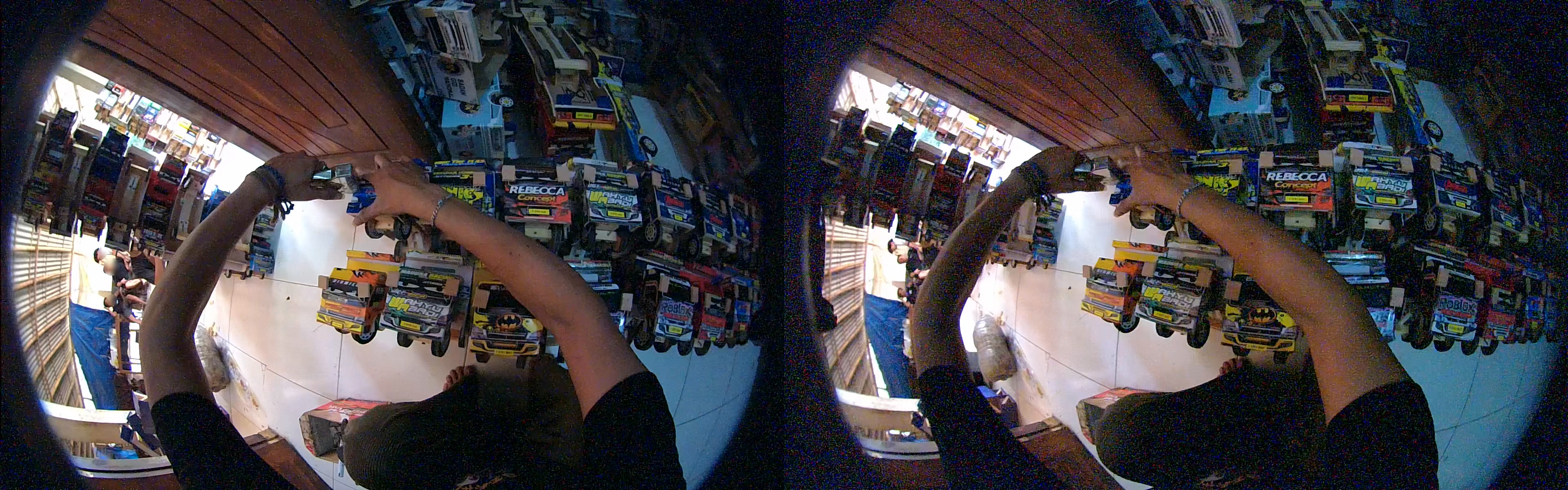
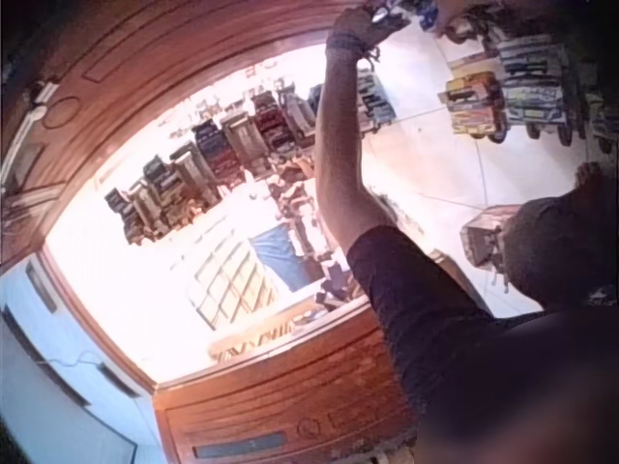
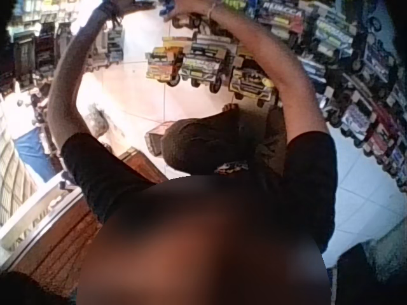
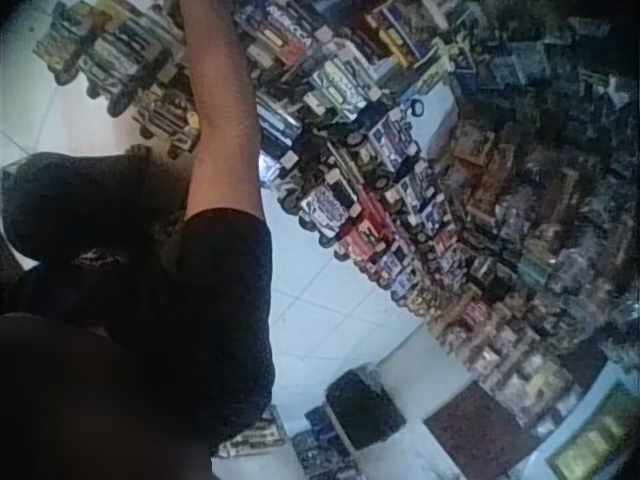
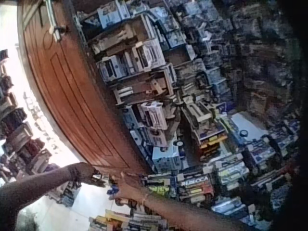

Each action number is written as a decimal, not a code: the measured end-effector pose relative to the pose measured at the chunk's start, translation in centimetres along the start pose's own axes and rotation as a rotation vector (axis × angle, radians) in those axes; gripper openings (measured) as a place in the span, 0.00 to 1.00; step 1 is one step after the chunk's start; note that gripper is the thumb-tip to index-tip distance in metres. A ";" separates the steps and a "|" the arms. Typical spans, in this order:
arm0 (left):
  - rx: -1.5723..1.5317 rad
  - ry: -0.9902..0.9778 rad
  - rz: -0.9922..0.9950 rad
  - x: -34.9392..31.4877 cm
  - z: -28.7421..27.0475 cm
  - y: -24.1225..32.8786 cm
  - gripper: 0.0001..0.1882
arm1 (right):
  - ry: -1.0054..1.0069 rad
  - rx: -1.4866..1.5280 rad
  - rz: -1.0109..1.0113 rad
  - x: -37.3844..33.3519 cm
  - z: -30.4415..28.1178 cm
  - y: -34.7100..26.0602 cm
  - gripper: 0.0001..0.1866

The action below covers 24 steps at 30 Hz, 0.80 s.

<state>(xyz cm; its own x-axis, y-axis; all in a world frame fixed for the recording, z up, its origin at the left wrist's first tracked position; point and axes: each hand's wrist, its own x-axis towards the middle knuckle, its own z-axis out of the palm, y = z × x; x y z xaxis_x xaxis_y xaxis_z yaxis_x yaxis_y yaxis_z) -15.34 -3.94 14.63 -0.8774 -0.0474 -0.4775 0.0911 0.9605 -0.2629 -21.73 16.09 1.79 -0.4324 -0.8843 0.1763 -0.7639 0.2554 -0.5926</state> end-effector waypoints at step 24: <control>0.055 0.129 0.004 -4.0 -1.0 0.4 0.39 | -0.114 -0.124 -0.028 -2.0 -7.2 0.9 0.76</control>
<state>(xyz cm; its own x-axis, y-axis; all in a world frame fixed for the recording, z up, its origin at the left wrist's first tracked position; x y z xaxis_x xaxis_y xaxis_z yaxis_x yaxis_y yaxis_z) -12.30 -3.13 17.30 -0.9301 -0.0047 -0.3674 0.1170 0.9440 -0.3084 -24.98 20.89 6.53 -0.3587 -0.9284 0.0970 -0.8310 0.2702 -0.4863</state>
